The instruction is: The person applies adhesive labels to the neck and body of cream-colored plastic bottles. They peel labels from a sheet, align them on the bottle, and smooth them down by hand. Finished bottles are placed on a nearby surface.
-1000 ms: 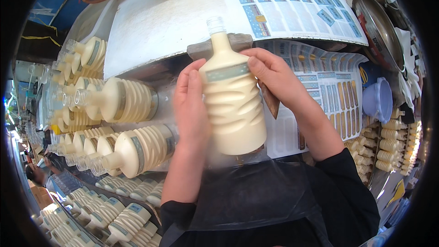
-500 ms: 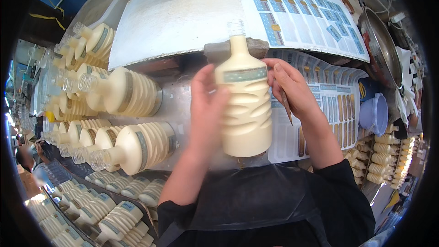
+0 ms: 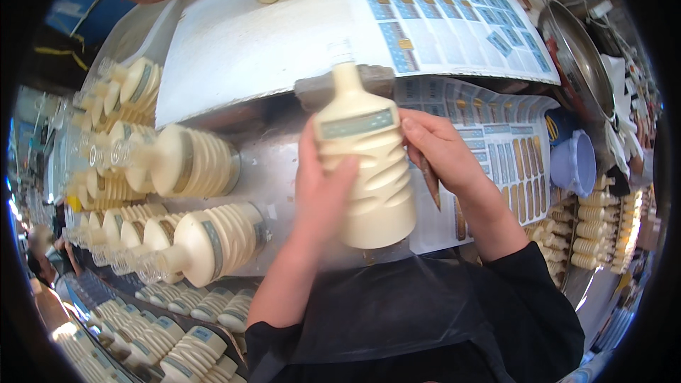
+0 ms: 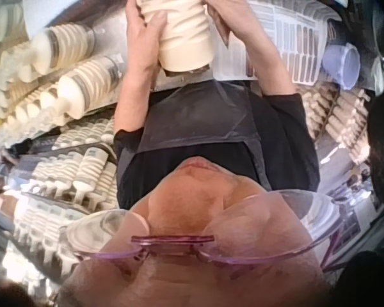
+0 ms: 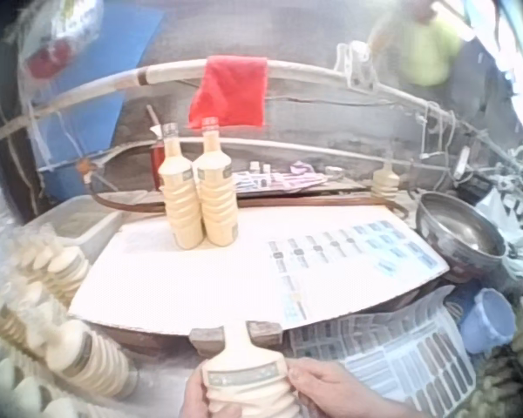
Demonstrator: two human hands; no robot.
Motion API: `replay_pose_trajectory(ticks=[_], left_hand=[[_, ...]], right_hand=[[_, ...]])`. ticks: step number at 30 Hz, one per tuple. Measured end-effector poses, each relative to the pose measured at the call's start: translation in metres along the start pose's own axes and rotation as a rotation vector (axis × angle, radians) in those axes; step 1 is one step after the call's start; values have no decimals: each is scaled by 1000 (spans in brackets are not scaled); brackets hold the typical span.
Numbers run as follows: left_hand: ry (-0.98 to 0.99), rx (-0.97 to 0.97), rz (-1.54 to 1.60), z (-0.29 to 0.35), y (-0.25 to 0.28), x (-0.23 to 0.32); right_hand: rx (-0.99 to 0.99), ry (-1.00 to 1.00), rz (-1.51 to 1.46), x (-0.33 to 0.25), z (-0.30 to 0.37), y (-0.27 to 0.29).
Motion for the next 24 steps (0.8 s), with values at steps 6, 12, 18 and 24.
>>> replay_pose_trajectory(ticks=[6,12,18,24], left_hand=[[-3,22,2,3,-3,2],[-39,105,-91,2,-3,16],[0,141,105,-21,2,10],[-22,168,114,-26,1,3]], right_hand=[[81,110,20,-2,-4,-1],[110,171,-9,-8,-15,-8],[120,33,-38,-4,-23,-15],[117,38,-53,-1,-23,-15]])
Point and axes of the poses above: each hand's wrist, its own z-axis away from the middle knuckle, its own y-axis out of the back of the hand, x = y × z, the point moved 3 cm from there along -z, towards the middle knuckle, and after that the axes turned 13 degrees about x, right-handed, at the moved point
